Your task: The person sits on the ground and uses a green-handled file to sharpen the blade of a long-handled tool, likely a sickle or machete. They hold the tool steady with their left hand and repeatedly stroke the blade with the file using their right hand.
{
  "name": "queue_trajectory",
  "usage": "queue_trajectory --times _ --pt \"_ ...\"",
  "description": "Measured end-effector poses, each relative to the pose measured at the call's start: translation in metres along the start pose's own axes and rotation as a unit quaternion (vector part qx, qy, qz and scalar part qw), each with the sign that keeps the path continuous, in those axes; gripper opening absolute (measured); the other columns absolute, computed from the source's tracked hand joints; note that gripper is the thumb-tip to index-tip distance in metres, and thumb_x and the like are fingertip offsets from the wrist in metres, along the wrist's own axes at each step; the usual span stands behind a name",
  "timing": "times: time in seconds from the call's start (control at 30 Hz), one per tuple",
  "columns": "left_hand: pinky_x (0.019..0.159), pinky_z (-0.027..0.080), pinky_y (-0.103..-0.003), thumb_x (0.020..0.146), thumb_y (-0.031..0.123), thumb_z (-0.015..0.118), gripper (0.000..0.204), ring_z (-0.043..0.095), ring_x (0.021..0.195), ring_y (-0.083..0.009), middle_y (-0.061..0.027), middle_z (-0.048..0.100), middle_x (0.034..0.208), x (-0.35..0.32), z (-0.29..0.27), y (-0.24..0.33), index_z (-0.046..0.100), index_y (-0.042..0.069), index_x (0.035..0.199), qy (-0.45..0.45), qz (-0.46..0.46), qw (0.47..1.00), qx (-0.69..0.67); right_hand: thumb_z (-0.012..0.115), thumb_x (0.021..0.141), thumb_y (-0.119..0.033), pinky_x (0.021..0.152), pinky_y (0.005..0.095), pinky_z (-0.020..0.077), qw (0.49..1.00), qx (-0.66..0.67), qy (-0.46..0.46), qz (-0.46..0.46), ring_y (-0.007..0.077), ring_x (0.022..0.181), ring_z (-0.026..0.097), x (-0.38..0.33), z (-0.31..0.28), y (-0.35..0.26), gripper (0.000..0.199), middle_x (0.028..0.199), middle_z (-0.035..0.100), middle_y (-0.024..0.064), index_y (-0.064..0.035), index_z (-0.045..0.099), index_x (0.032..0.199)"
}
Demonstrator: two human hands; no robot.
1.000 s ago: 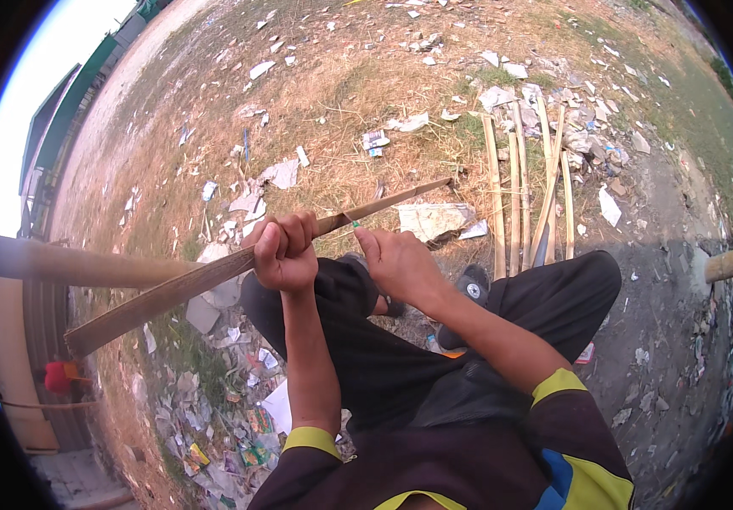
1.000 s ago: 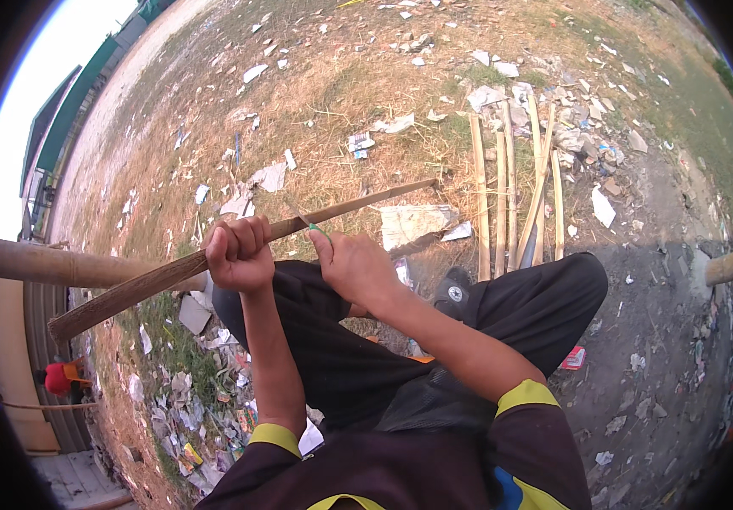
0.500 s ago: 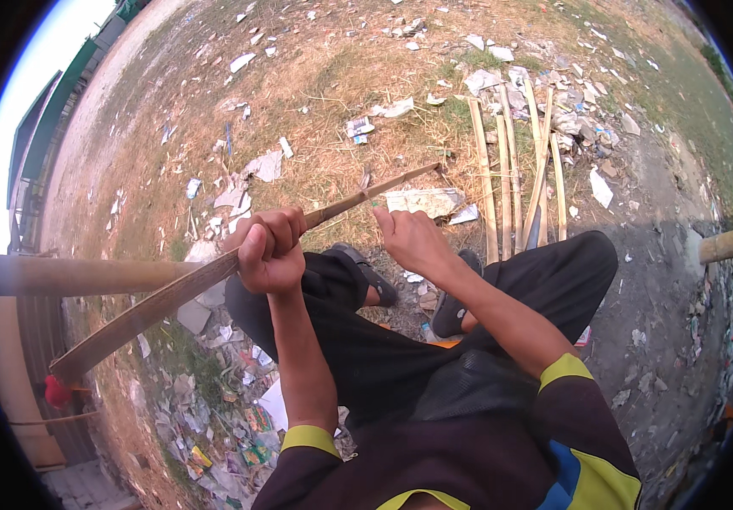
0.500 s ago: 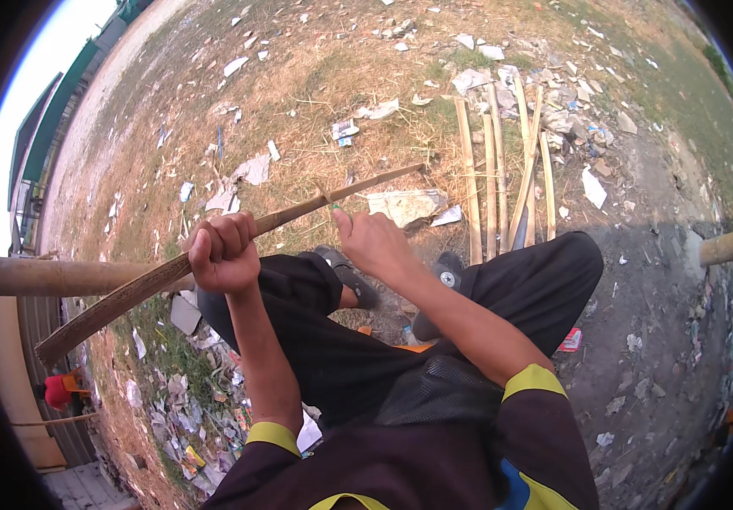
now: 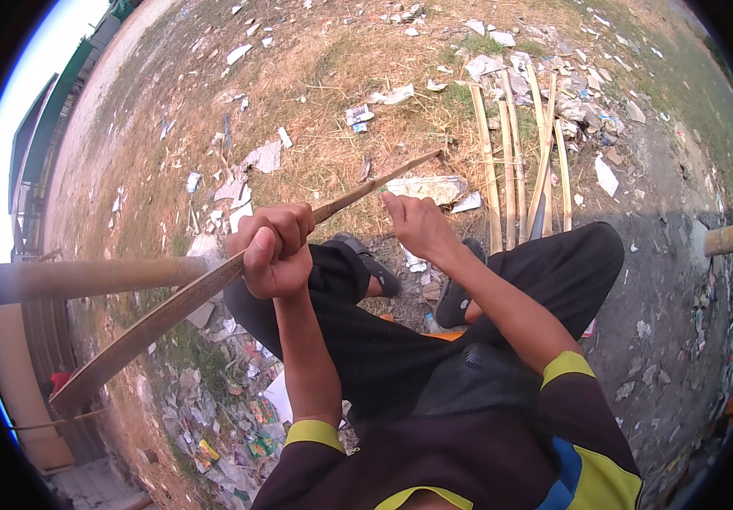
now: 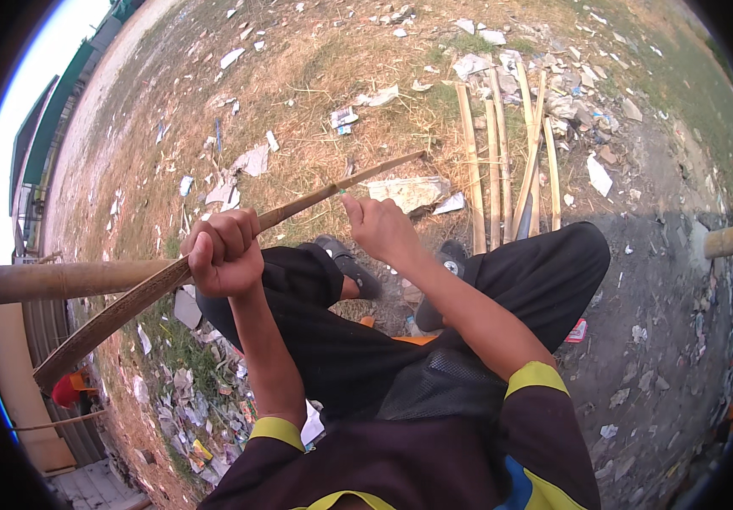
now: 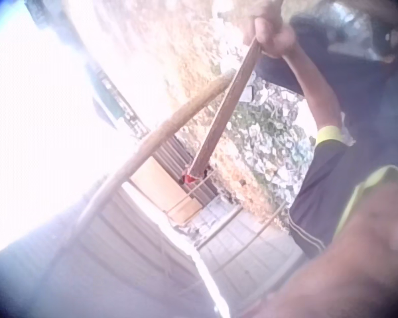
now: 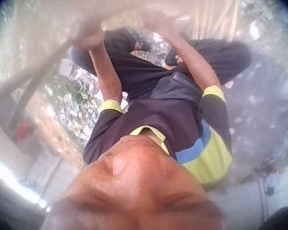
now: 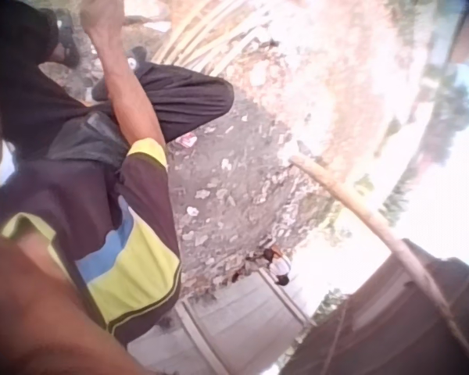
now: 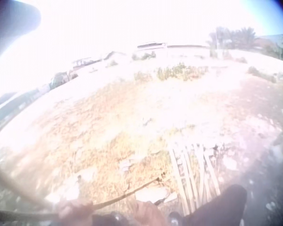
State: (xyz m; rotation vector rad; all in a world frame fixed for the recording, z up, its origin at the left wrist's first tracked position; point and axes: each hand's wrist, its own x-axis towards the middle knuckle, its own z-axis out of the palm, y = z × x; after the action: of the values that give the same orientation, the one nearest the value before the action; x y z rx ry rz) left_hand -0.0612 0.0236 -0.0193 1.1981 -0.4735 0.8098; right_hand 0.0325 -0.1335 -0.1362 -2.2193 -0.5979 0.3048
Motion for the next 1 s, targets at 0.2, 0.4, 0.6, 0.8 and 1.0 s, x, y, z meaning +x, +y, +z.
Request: queue_trajectory --times 0.2,0.4,0.6,0.8,1.0 --pt "0.041 0.016 -0.031 0.089 0.019 0.041 0.037 0.014 0.039 -0.0091 0.0024 0.023 0.043 -0.001 0.001 0.001 0.026 0.015 0.056 -0.004 -0.016 1.0 0.005 0.029 0.098 -0.042 0.075 0.0519 0.0477 0.998 -0.028 -0.054 0.034 0.0464 0.077 0.061 0.019 0.0 0.036 0.063 0.074 0.06 0.0319 0.0075 0.064 0.08" --pt "0.041 0.017 -0.03 0.09 0.018 0.04 0.037 0.014 0.039 -0.0091 0.0029 0.023 0.043 0.0 0.005 0.0 0.025 0.015 0.056 -0.003 -0.015 1.0 0.019 0.032 0.098 -0.041 0.071 0.0498 0.0509 0.996 -0.044 -0.042 0.071 0.0443 0.078 0.063 0.024 0.025 0.068 0.058 0.076 0.064 0.0281 0.0045 0.066 0.083" --pt "0.041 0.018 -0.03 0.089 0.016 0.039 0.036 0.015 0.04 -0.0097 0.0014 0.023 0.044 -0.003 0.002 0.001 0.025 0.014 0.057 0.03 0.0 1.0 0.0 0.03 0.097 -0.045 0.078 0.0477 0.0519 0.937 -0.234 -0.056 0.255 0.0406 0.088 0.065 0.011 0.023 0.197 0.061 0.098 0.066 0.0251 0.0022 0.069 0.096" --pt "0.045 0.019 -0.03 0.094 0.021 0.039 0.039 0.015 0.042 -0.009 0.0029 0.022 0.044 -0.002 -0.004 -0.003 0.024 0.016 0.058 0.082 -0.012 0.996 0.022 0.028 0.097 -0.048 0.075 0.049 0.0478 0.996 -0.033 -0.015 0.081 0.0433 0.081 0.062 0.032 0.001 0.075 0.066 0.077 0.063 0.0281 0.0047 0.066 0.084" --pt "0.043 0.02 -0.03 0.089 0.014 0.037 0.036 0.014 0.041 -0.01 0.0005 0.022 0.044 -0.003 0.006 -0.003 0.023 0.014 0.056 0.221 0.01 0.975 -0.014 0.037 0.099 -0.038 0.061 0.0444 0.0405 0.979 0.153 -0.126 -0.043 0.0379 0.059 0.051 -0.021 -0.039 -0.082 0.051 0.062 0.054 0.0228 0.005 0.058 0.082"
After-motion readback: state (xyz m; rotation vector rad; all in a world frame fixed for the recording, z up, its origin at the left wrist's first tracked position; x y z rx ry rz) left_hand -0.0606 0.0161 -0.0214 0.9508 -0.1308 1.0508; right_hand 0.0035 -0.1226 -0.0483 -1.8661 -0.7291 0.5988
